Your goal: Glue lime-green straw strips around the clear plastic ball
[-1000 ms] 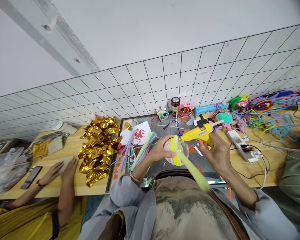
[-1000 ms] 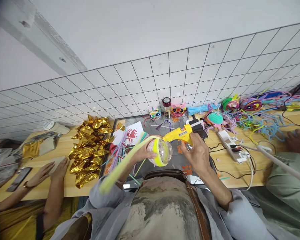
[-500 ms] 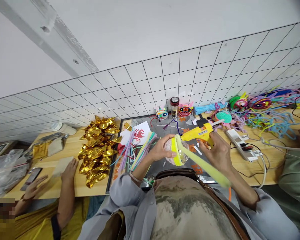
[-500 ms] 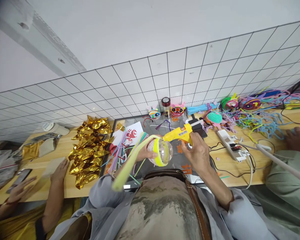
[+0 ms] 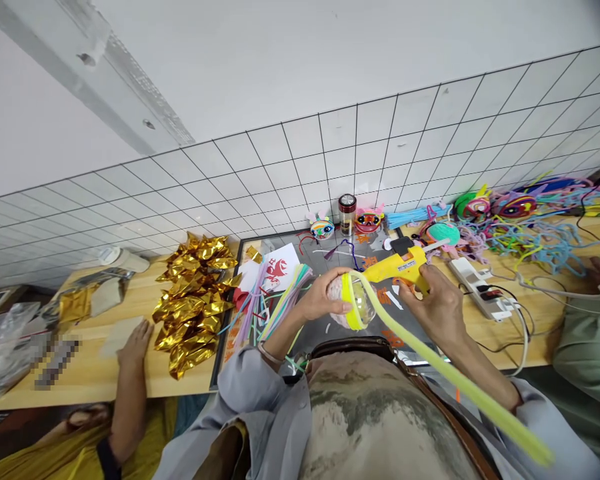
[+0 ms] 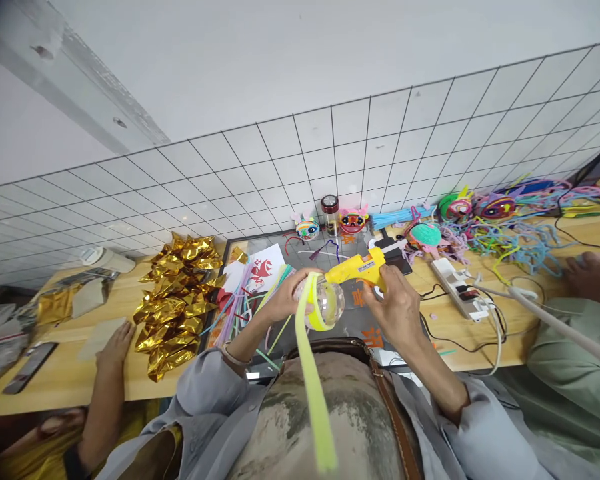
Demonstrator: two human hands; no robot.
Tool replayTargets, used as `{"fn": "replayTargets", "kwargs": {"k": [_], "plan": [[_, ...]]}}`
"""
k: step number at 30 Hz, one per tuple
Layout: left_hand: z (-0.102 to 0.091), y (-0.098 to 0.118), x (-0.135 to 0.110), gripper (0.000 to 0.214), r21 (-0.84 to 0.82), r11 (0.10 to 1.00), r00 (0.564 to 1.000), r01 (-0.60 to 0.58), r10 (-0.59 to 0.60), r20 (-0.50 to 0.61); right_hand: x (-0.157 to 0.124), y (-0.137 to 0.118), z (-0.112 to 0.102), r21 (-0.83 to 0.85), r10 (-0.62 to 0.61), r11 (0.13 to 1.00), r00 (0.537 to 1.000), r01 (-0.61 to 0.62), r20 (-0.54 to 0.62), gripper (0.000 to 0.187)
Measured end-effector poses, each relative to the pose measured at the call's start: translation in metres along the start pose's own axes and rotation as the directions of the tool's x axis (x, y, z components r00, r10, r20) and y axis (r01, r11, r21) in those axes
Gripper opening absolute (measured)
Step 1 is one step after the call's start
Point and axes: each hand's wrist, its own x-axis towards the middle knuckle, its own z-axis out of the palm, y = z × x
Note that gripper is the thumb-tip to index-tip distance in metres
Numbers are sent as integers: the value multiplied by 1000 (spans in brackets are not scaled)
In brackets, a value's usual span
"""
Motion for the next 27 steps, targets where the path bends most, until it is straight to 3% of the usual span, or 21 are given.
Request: {"fn": "replayTargets", "kwargs": {"k": [5,19,27], "plan": [[3,1,-2,90,-74,997,1000,23,-22,18,0,1,4,-4,21,1000,1000,-21,-1,23],[0,6,0,89,18,1000,1000,-12,12,7,-2,1,-4,-15,-17,1000,1000,17,0,27],[3,-1,-2,89,-70,997,999,-33,34,8,-1,3,-3,3,5,1000,1000,-5,21,25]]}}
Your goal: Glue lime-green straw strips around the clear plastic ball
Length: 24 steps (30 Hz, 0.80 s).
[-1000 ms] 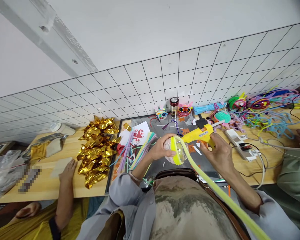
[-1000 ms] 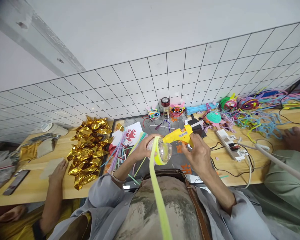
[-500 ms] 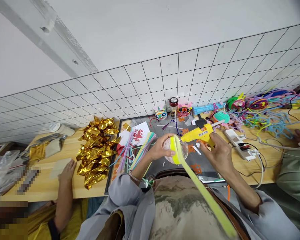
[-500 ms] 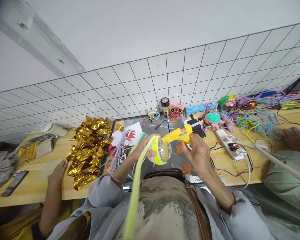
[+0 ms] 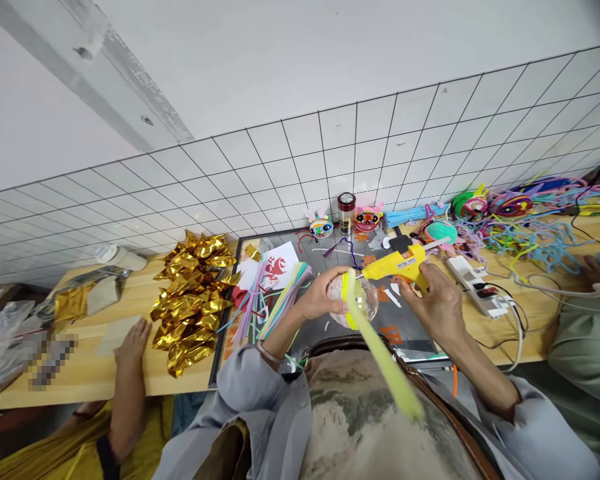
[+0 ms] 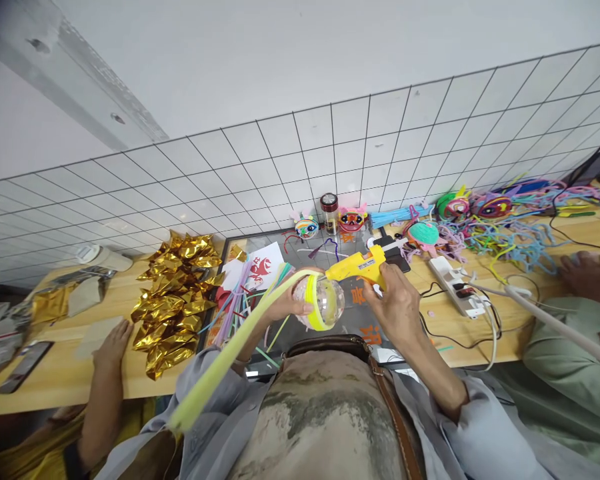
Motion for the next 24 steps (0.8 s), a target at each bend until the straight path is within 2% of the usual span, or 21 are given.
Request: {"fn": "replayTargets", "kwargs": {"k": [7,11,17,24], "plan": [[1,7,1,82,59,998,1000,-11,11,2,1,2,-7,-7,-61,998,998,61,33,26],[2,8,1,80,77,997,1000,10,-11,6,1,4,0,-13,-23,1000,1000,23,-1,20],[2,0,2,88,-43,998,999,48,-48,-1,3,5,3,-18,-14,1000,1000,14,-2,22],[0,1,5,83,4,1000,1000,-3,3,1,1,7,-3,-3,-9,1000,999,9,38,26]]}}
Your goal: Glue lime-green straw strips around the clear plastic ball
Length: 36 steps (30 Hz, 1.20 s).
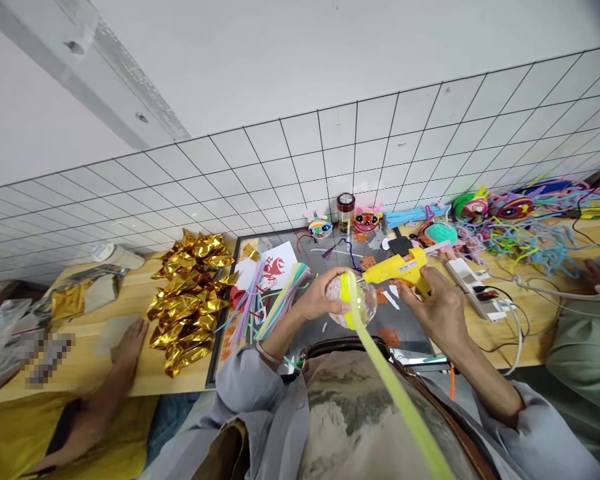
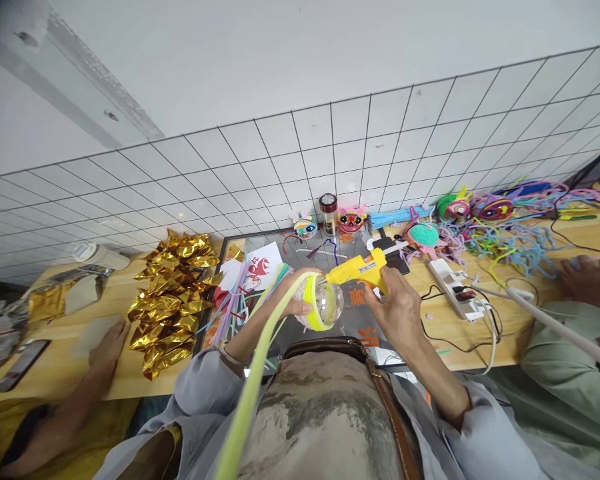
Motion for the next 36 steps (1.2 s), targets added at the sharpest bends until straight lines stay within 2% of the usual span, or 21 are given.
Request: {"fn": "replayTargets", "kwargs": {"k": [6,11,15,20,24,32,36], "plan": [[1,6,-1,79,32,999,1000,13,-12,-17,1,2,9,10,77,997,997,-78,15,26],[1,2,-1,88,-25,999,999,41,-41,-6,0,2,13,2,62,998,998,-62,-1,24],[2,-1,-2,92,-58,997,999,46,-46,-11,-1,2,13,3,61,998,998,-61,-12,22],[0,2,-2,87,38,999,1000,24,-24,0,-2,1,10,-10,42,999,999,-42,2,30],[1,1,-1,88,65,997,999,32,-32,-3,-4,-1,9,-6,76,997,997,-76,4,32],[-2,-2,-4,86,-46,999,999,27,-29,-45,-8,-5,5,16,99,995,994,-100,35,34],[-4,-1,-5,88,-8,999,998,34,-35,-52,-5,-4,8,25,107,994,994,-108,35,35]]}}
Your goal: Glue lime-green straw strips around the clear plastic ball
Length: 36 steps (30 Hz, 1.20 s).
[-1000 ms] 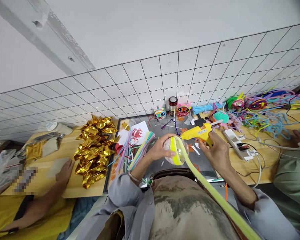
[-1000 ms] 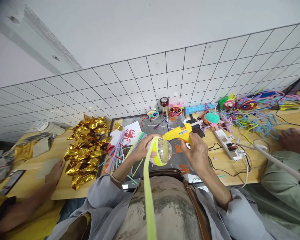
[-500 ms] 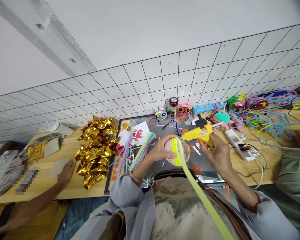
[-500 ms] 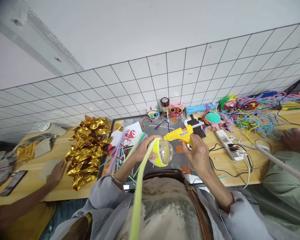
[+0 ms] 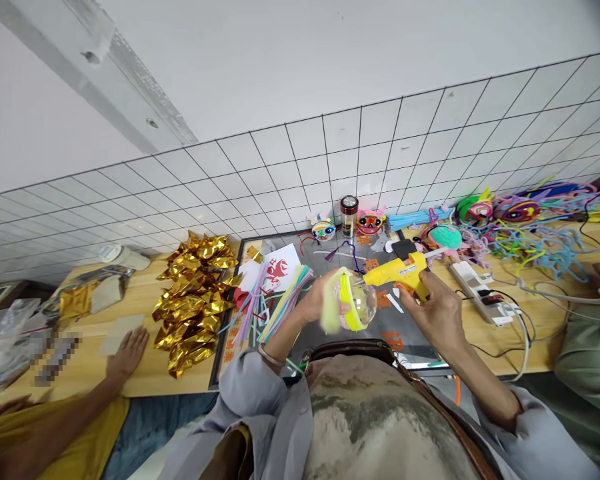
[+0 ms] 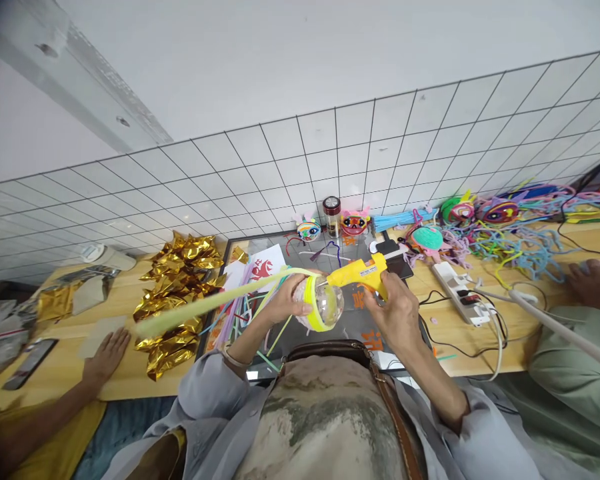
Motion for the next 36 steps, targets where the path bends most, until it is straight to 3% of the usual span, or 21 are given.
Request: {"fn": "replayTargets", "kwargs": {"k": [12,19,30,36], "plan": [[0,-4,4,88,89,996,999,-25,22,29,3,1,2,4,-34,999,999,34,-29,25],[-1,-10,3,92,-10,1000,1000,-16,16,11,1,1,-3,11,-47,999,999,47,-2,27],[0,-1,1,85,31,999,999,-29,30,-15,6,-1,6,2,-12,1000,1000,12,-23,20],[0,-3,2,84,-3,1000,1000,-25,25,-9,3,-2,3,14,-32,999,999,32,-3,28]]}}
